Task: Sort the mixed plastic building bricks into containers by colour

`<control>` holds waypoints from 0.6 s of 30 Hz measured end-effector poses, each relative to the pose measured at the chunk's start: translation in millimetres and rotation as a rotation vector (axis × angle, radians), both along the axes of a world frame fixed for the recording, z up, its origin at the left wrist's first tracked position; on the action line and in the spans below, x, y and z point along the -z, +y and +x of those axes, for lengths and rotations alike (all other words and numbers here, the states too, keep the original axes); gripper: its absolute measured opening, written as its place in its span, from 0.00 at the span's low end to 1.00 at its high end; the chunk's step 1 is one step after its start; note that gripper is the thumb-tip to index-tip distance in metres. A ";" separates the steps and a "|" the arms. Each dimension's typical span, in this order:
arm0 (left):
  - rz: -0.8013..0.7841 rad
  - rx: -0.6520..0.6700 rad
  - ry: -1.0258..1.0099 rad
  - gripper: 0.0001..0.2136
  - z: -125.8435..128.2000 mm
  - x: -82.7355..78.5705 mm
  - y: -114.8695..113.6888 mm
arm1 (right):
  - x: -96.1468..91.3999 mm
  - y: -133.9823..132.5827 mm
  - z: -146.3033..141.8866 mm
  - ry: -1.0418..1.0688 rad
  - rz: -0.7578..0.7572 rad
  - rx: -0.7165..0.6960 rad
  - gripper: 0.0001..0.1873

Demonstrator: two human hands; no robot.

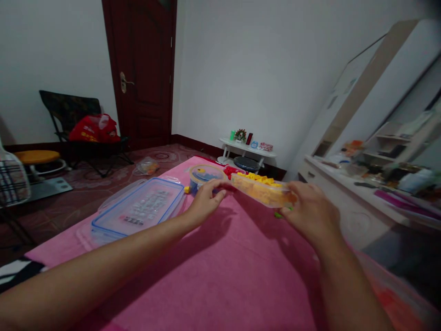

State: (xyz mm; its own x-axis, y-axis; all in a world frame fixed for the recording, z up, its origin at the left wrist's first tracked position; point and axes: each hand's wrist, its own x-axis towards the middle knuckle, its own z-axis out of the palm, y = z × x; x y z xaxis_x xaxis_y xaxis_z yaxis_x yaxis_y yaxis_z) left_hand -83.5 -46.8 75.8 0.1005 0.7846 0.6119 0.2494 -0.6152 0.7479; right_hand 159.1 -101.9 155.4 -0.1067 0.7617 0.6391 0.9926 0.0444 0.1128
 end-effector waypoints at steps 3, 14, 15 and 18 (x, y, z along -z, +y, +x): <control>0.027 -0.019 -0.038 0.13 14.4 5.1 11.8 | -7.8 -8.3 -0.7 -0.035 -0.017 -0.033 0.20; -0.119 0.172 -0.108 0.16 41.4 -2.3 38.1 | -28.8 -39.0 -6.6 -0.149 -0.178 -0.131 0.20; -0.137 0.213 -0.100 0.17 42.7 -1.6 39.2 | -30.4 -41.7 -6.8 -0.147 -0.183 -0.142 0.21; -0.214 0.352 -0.068 0.21 46.4 1.4 40.5 | -34.4 -49.5 -4.8 -0.136 -0.212 -0.157 0.22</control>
State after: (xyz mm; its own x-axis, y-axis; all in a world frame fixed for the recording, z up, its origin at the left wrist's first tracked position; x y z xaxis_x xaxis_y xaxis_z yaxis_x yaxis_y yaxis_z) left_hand -37.1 -6.2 74.4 0.3499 0.8198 0.4534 -0.0025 -0.4831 0.8755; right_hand 154.3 -151.4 189.8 -0.3077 0.8441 0.4391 0.9481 0.2329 0.2165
